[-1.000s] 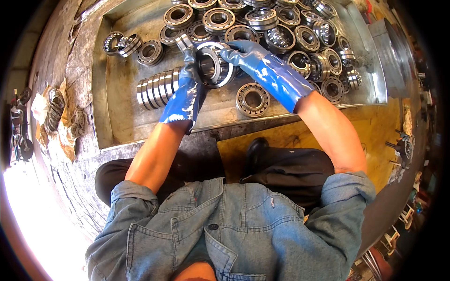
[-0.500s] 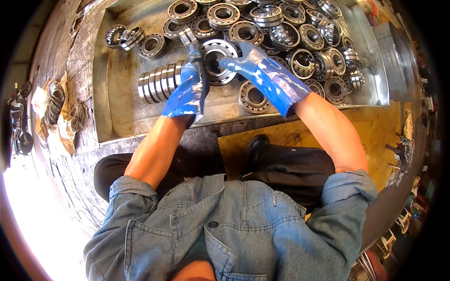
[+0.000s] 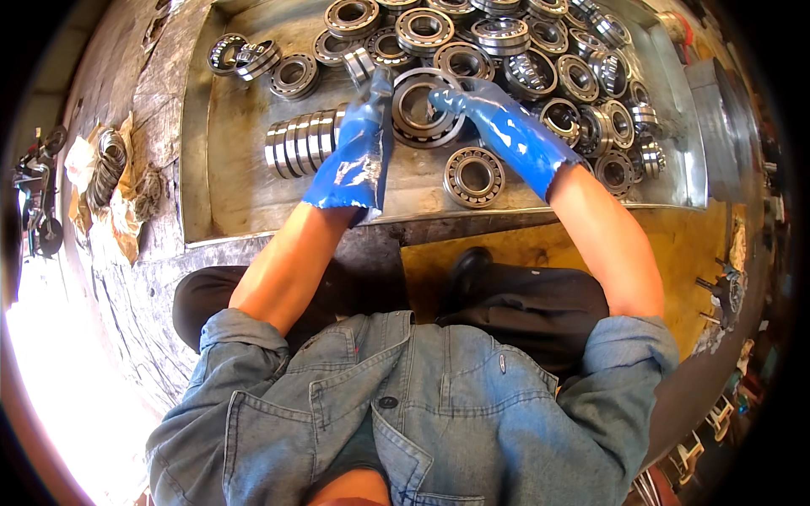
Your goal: The person cleans grease off mechanical bearings using a cloth and then stacks the cleaned bearings into two vertical piles on a metal tray.
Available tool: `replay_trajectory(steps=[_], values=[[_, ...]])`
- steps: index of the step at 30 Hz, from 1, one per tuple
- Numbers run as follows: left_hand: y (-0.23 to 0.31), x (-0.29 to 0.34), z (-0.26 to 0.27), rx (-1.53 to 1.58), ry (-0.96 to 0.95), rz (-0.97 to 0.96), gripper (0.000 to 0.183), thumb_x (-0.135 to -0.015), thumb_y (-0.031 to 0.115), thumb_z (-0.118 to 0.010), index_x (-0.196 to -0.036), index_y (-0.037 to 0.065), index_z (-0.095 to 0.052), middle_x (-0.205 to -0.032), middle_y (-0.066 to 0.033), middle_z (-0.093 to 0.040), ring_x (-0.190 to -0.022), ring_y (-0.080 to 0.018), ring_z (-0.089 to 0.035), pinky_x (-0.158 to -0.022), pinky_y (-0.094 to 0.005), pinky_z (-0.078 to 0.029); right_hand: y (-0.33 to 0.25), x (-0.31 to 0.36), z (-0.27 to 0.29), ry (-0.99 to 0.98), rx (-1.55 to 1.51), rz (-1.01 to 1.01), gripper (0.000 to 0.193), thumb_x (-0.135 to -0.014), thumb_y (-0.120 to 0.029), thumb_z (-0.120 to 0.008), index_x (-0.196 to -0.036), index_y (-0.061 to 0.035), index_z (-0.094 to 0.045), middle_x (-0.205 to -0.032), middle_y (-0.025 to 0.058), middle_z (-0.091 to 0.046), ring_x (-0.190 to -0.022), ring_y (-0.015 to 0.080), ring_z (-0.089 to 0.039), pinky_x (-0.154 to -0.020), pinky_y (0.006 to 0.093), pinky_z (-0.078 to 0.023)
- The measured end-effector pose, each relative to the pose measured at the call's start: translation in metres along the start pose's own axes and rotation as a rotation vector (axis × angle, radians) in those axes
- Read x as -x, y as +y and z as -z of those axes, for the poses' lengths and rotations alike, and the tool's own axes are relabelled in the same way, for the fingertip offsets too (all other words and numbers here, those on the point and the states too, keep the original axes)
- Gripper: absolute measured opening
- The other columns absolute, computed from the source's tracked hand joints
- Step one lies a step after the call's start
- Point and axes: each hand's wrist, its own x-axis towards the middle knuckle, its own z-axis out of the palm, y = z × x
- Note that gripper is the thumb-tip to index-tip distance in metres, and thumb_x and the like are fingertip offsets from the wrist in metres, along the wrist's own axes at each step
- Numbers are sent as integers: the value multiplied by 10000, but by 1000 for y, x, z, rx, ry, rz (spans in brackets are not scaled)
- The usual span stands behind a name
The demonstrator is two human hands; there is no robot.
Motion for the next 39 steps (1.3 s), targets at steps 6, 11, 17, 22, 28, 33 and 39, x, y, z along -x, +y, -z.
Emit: replay_trajectory(steps=[6, 11, 17, 22, 28, 33, 39], values=[[82, -37, 73, -11, 191, -450, 421, -959, 104, -701, -1350, 49, -555, -1027, -171, -712, -843, -230, -711, -686, -295, -589, 7, -39, -28, 107, 72, -51, 500, -881, -202, -850, -1299, -4, -659, -1099, 56, -752, -990, 150, -696, -888, 326, -562], [129, -78, 147, 147, 159, -494, 347, -999, 218, -665, -1269, 19, -574, -1068, -163, -687, -806, -286, -731, -711, -403, -642, -18, -39, -80, 121, 546, -124, 718, -830, -453, -822, -1314, 44, -638, -1198, 241, -724, -1116, 330, -699, -984, 382, -530], [123, -145, 192, -1724, 228, -520, 745, -869, 520, -755, -1468, 130, -544, -1323, -175, -677, -1266, -344, -627, -1060, -450, -532, 39, -80, -101, -13, 439, -171, 1014, -817, -680, -739, -1452, 72, -497, -1441, 314, -562, -1345, 419, -560, -1125, 459, -451], [96, -152, 189, -1797, -567, -886, 691, -869, 383, -764, -1457, 108, -526, -1350, -189, -630, -1235, -377, -614, -1057, -457, -497, 23, -67, -112, 100, 336, -49, 811, -868, -577, -758, -1364, 42, -587, -1133, 208, -757, -1028, 300, -744, -887, 385, -578], [47, -171, 185, -1902, -620, -673, 732, -844, 260, -777, -1469, 23, -477, -1156, -243, -698, -1059, -419, -681, -928, -494, -542, 39, -83, -110, 59, 458, -155, 785, -927, -665, -609, -1436, -70, -565, -1401, 275, -609, -1302, 410, -594, -1086, 466, -466], [47, -173, 184, -1824, -515, -775, 790, -823, 264, -815, -1489, 36, -457, -1160, -253, -699, -1074, -448, -672, -942, -519, -528, 41, -93, -113, 44, 447, -144, 747, -937, -651, -608, -1392, -58, -597, -1330, 263, -655, -1237, 418, -631, -1045, 463, -491], [83, -165, 178, -1117, -344, -157, 730, -969, 371, -721, -1510, -24, -434, -1361, -230, -649, -1213, -291, -662, -1064, -370, -539, 16, -75, -116, 99, 433, -64, 683, -956, -615, -604, -1282, -17, -654, -1231, 264, -693, -1131, 417, -675, -963, 469, -528]])
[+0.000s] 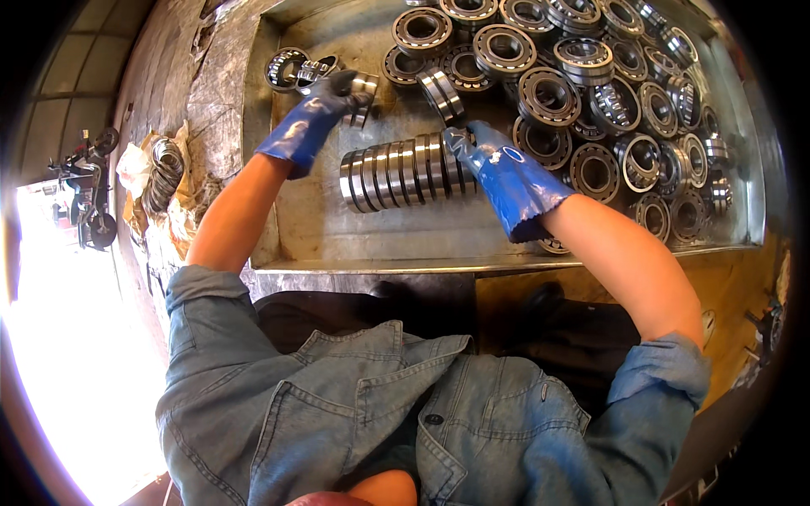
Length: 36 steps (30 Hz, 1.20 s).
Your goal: The person cleans grease off mechanical bearings using a cloth and then stacks the cleaned bearings into two vertical piles on a metal tray.
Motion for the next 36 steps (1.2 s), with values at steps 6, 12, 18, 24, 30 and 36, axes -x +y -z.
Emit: replay_trajectory(steps=[6, 12, 18, 24, 30, 36], values=[[-28, 43, -5, 1016, -234, 63, 552, -1005, 222, -673, -1410, -101, -484, -1300, -191, -652, -1184, -275, -667, -1047, -385, -559, 2, 2, 2, -12, -9, 23, 636, -969, -588, -621, -1288, -40, -650, -1211, 258, -700, -1124, 417, -670, -968, 464, -520], [-27, 55, -8, 1051, -342, 37, 459, -993, 186, -657, -1357, -66, -536, -1245, -158, -665, -1088, -235, -701, -961, -400, -596, 8, -4, -3, -49, 10, -24, 699, -969, -641, -576, -1354, -58, -606, -1259, 259, -683, -1172, 435, -650, -998, 483, -509], [-28, 23, 34, 88, 203, 117, 665, -963, 382, -716, -1489, 50, -481, -1325, -152, -690, -1148, -284, -690, -1014, -381, -557, -15, -11, 26, -53, 294, -101, 984, -889, -766, -568, -1515, -16, -451, -1455, 286, -561, -1337, 404, -573, -1119, 458, -467], [19, -38, 39, -996, 72, -111, 743, -911, 412, -724, -1539, 132, -445, -1342, -179, -672, -1232, -366, -646, -1049, -458, -514, -53, -75, 37, 95, 299, 66, 944, -827, -631, -731, -1478, 8, -491, -1383, 270, -621, -1273, 387, -619, -1062, 417, -500], [6, -57, 14, -832, 127, -22, 436, -963, 271, -585, -1380, 145, -602, -1159, -198, -731, -1106, -356, -698, -965, -457, -549, -52, -100, 19, 13, 219, -22, 735, -844, -523, -740, -1333, 16, -637, -1350, 252, -648, -1242, 372, -636, -1054, 440, -492], [-42, -38, 43, -457, 321, -219, 648, -894, 457, -705, -1438, 128, -581, -1268, -176, -713, -1181, -332, -686, -1023, -426, -539, -97, -56, 12, 87, -44, -170, 581, -876, -450, -714, -1214, 22, -709, -1191, 226, -731, -1134, 350, -682, -962, 428, -518]])
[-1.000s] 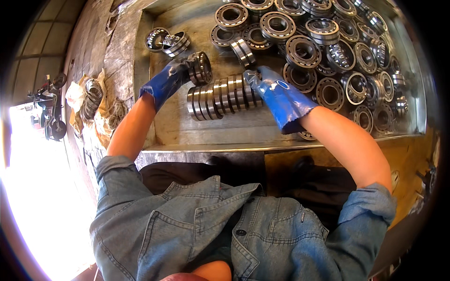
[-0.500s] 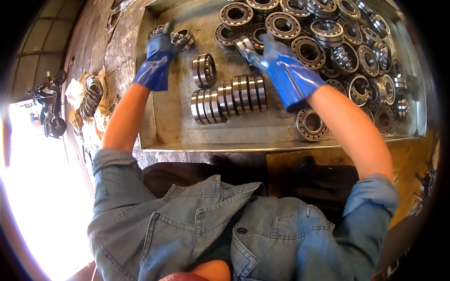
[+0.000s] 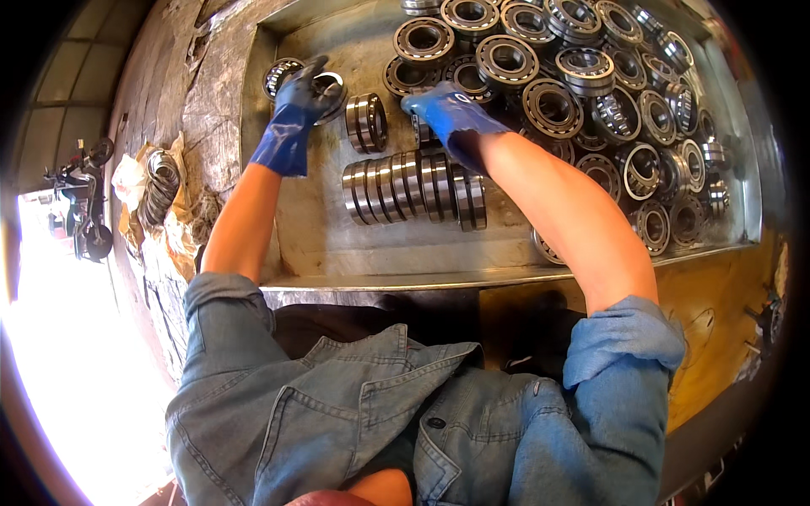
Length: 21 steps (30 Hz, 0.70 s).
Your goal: The person cleans grease off mechanical bearings using a cloth and then stacks the cleaned bearings into two vertical piles on a metal tray.
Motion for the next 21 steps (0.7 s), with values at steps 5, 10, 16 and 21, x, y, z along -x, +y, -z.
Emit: replay_trajectory(steps=[5, 10, 16, 21], values=[[-31, 16, 2, -42, -122, 53, 925, -795, 539, -821, -1536, 122, -458, -1484, -185, -569, -1318, -333, -600, -1128, -392, -478, 0, 1, -11, -226, -170, 255, 541, -953, -466, -647, -1249, -18, -717, -1238, 169, -727, -1103, 267, -670, -950, 404, -505], [-24, 38, 7, 72, -138, -43, 751, -779, 400, -853, -1426, 181, -542, -1368, -168, -647, -1259, -353, -631, -1084, -416, -505, -27, 17, -17, -328, -285, 200, 665, -981, -495, -629, -1302, 88, -631, -1268, 207, -676, -1176, 267, -615, -1003, 383, -477], [-23, 71, -32, -276, 139, -194, 806, -758, 356, -855, -1439, 94, -513, -1489, -166, -530, -1382, -355, -499, -1105, -490, -449, -43, 14, -38, -328, -381, 159, 637, -1021, -532, -555, -1285, 34, -676, -1381, 222, -646, -1289, 287, -574, -1102, 401, -403], [-16, 63, -36, -295, 86, -245, 672, -803, 314, -810, -1380, 62, -575, -1265, -195, -684, -1256, -391, -605, -1065, -505, -464, -36, 17, -46, -273, -395, 192, 565, -1037, -507, -567, -1309, -24, -676, -1375, 190, -653, -1283, 267, -576, -1102, 403, -411]])
